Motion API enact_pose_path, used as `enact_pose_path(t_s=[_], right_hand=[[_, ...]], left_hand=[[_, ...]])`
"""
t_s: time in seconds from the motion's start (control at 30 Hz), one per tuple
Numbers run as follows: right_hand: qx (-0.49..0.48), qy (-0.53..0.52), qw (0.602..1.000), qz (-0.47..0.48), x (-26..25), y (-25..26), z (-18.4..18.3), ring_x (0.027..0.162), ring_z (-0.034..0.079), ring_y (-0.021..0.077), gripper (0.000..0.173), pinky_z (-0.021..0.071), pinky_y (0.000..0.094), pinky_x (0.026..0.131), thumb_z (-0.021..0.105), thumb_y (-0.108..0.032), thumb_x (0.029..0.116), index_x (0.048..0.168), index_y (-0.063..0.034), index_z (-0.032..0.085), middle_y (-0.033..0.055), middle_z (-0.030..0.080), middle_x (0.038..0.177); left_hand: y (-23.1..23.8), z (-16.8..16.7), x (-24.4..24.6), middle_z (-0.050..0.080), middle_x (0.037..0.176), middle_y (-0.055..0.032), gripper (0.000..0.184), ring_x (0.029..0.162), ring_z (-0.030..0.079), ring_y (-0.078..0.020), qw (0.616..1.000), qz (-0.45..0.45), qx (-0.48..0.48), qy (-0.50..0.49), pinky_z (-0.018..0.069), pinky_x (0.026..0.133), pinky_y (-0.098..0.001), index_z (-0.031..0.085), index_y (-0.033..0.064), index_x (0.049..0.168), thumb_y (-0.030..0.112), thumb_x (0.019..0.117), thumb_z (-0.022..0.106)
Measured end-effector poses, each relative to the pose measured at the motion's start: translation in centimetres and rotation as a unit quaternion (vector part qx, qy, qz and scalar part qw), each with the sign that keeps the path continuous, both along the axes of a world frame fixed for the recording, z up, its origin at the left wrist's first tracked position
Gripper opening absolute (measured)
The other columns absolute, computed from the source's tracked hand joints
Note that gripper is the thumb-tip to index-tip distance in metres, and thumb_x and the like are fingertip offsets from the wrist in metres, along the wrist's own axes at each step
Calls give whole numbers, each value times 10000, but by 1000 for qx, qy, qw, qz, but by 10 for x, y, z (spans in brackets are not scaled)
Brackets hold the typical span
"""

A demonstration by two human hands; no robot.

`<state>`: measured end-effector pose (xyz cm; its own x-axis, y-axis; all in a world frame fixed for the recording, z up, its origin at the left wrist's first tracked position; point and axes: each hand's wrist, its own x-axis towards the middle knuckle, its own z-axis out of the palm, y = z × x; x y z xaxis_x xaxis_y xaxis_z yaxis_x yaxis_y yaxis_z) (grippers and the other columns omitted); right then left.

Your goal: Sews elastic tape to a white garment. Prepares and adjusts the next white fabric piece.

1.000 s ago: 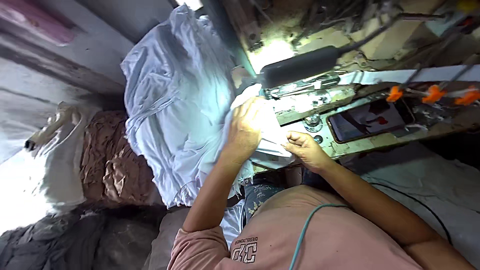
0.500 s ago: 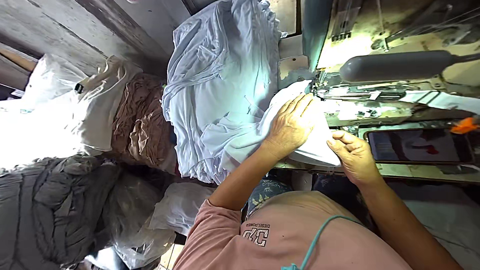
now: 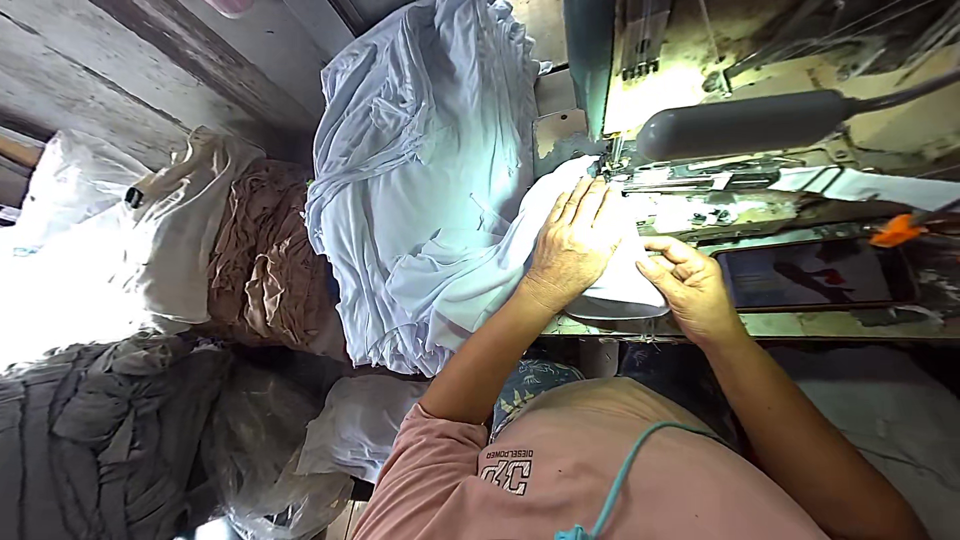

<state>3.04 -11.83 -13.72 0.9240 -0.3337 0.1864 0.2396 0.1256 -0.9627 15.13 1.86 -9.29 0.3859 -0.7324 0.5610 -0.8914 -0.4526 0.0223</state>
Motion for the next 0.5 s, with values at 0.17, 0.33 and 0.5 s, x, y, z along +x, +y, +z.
enact_pose_path(t_s=[0.17, 0.33, 0.5], right_hand=[[-28, -5, 999, -16, -9, 3, -6, 661, 632, -35, 119, 537, 131, 639, 592, -14, 965, 994, -78, 689, -94, 686, 770], [-46, -7, 998, -41, -8, 3, -2, 671, 632, -44, 113, 540, 127, 648, 608, -6, 962, 1009, -65, 693, -95, 695, 788], [-55, -20, 998, -37, 6, 4, -2, 672, 618, -50, 91, 532, 128, 643, 629, 5, 955, 990, -36, 703, -77, 691, 795]], left_hand=[[2, -1, 0, 618, 1403, -218, 421, 1358, 554, -370, 1000, -5, 0, 9, 401, 1158, -475, 663, -31, 1320, 225, 1038, 483], [4, 19, 11, 651, 1325, -242, 396, 1278, 624, -322, 984, -21, -54, 169, 474, 1107, -410, 593, -101, 1330, 86, 996, 492], [-2, 46, 45, 696, 1122, -259, 312, 1115, 675, -362, 985, -20, 19, 169, 504, 998, -483, 608, -94, 1243, 40, 994, 478]])
